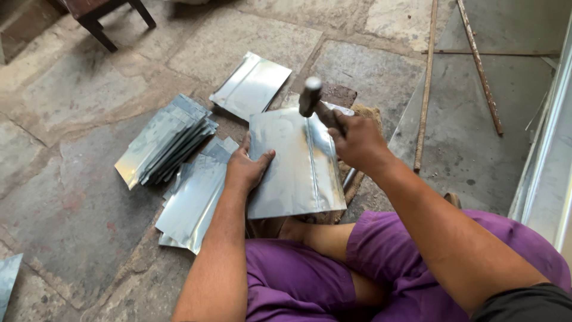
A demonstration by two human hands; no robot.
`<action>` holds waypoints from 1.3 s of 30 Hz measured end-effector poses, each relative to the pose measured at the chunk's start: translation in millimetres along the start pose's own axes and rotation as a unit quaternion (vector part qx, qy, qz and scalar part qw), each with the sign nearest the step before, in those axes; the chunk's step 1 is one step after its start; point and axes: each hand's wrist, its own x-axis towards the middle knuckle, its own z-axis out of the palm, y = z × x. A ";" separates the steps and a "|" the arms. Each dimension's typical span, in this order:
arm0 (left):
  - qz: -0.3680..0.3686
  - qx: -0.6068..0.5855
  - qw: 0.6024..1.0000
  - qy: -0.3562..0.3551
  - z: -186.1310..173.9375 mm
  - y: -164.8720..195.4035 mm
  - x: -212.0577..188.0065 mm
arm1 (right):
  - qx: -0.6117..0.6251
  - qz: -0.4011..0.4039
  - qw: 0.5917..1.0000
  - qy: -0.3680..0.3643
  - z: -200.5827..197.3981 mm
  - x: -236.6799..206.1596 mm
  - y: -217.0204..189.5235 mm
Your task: The person hammers metal sheets by hand. They pick up individual sheets from a pile, place them onto a metal block, flatten or shape them using a hammer, and then set them aside into another stack.
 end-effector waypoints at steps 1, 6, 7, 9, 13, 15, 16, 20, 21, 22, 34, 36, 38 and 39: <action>0.009 0.006 1.000 -0.001 0.6 -0.3 0.6 | 0.032 -0.066 0.996 0.059 -0.4 1.1 1.2; 0.009 0.021 1.000 -0.002 -0.6 -2.4 1.3 | 0.145 -0.290 0.920 0.219 -4.7 1.0 5.3; 0.005 0.024 1.000 -0.003 -1.2 -1.7 1.4 | 0.154 -0.266 0.930 0.200 -3.6 1.8 5.1; 0.001 0.028 1.000 -0.008 -1.6 0.6 1.1 | 0.170 -0.217 0.947 0.165 0.2 4.2 4.8; -0.016 0.022 1.000 -0.013 -2.8 2.6 -2.1 | -0.002 -0.097 0.993 0.064 9.5 11.3 5.7; -0.018 0.020 1.000 -0.010 -2.7 1.6 -3.4 | 0.056 -0.110 0.989 0.084 11.8 13.9 7.4; -0.015 0.018 1.000 -0.008 -2.6 0.7 -4.2 | 0.089 -0.118 0.985 0.085 12.7 14.9 8.7; 0.001 0.015 1.000 -0.006 -5.3 1.0 -3.0 | 0.084 -0.091 0.990 0.070 11.9 19.0 15.0; 0.003 0.014 1.000 -0.009 -6.8 2.1 -3.3 | 0.048 -0.067 0.995 0.059 11.7 20.5 17.5; 0.000 -0.007 1.000 -0.004 -9.6 3.1 -3.9 | 0.056 -0.045 0.996 0.052 11.2 22.3 20.1; -0.118 -0.480 0.869 0.015 -88.4 -44.9 -45.5 | -0.052 -0.021 0.998 -0.035 21.5 42.4 69.1; -0.072 -0.525 0.847 0.043 -97.1 -64.7 -57.7 | -0.038 -0.029 0.998 -0.044 28.2 45.5 70.2; -0.066 -0.544 0.834 0.068 -107.4 -84.7 -69.5 | -0.053 -0.010 0.997 -0.050 34.7 50.1 72.0; -0.062 -0.553 0.827 0.083 -114.3 -94.3 -76.3 | -0.066 0.000 0.996 -0.053 37.5 52.8 74.3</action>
